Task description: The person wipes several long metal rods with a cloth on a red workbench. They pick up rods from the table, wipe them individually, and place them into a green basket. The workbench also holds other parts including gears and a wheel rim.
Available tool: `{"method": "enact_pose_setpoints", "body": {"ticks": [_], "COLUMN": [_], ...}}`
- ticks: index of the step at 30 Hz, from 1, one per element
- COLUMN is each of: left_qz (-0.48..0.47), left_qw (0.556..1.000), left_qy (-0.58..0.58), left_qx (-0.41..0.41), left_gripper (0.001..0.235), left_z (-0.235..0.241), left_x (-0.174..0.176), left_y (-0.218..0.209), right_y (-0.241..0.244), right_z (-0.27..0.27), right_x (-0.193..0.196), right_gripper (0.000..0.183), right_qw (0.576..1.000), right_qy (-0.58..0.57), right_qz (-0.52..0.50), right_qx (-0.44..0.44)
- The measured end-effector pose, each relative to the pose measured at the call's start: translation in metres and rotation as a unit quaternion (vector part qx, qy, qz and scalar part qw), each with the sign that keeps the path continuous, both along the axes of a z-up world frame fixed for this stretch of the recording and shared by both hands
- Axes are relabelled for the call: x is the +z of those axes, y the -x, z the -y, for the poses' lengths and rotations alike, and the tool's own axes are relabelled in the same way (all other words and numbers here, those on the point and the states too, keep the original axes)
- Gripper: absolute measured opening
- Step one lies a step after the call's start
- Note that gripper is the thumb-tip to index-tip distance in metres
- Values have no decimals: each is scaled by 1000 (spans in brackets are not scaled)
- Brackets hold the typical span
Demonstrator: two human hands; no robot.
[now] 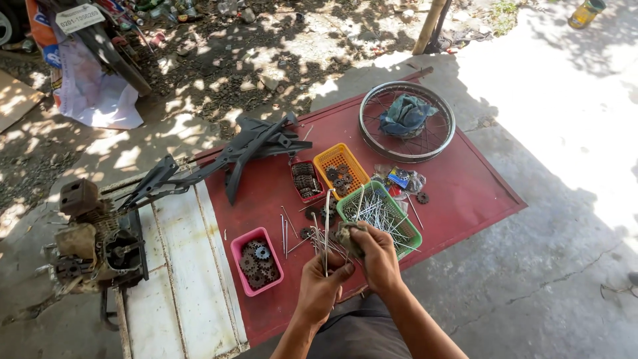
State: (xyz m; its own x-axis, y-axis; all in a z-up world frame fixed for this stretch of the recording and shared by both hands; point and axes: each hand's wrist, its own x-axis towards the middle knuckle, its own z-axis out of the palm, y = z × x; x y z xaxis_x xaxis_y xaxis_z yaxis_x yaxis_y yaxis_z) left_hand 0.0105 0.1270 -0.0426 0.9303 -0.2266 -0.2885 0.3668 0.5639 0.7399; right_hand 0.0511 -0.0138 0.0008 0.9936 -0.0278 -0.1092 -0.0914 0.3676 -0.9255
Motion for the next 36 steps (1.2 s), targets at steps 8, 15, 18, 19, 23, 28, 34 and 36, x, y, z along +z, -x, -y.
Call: {"method": "enact_pose_setpoints", "body": {"ticks": [8,15,18,19,23,28,34,36], "left_qz": [-30,-19,35,36,53,24,-52,-61], "left_qw": [995,996,986,984,967,951,962,975], "left_qy": [-74,-63,-102,-102,-51,-99,-103,-93], "left_qx": [-54,63,129,140,245,291,248,191], "left_gripper": [6,6,12,12,35,19,8,11], "left_z": [14,56,77,85,114,144,144,139], "left_x": [7,3,8,19,37,24,19,20], "left_y": [8,0,-14,-19,-23,-14,2,7], "right_y": [-33,-51,-45,-40,-31,-56,-92,-102], "right_z": [35,63,70,71,82,98,100,98], "right_x": [16,9,-2,4,13,21,26,28], "right_gripper": [21,34,26,26,26,33,33,35], "right_qw": [984,988,981,980,966,939,957,960], "right_qy": [-172,-122,58,59,51,159,71,32], "right_qz": [-34,-88,-122,-120,-81,-103,-65,-86], "right_qx": [-34,44,136,147,240,286,274,265]}}
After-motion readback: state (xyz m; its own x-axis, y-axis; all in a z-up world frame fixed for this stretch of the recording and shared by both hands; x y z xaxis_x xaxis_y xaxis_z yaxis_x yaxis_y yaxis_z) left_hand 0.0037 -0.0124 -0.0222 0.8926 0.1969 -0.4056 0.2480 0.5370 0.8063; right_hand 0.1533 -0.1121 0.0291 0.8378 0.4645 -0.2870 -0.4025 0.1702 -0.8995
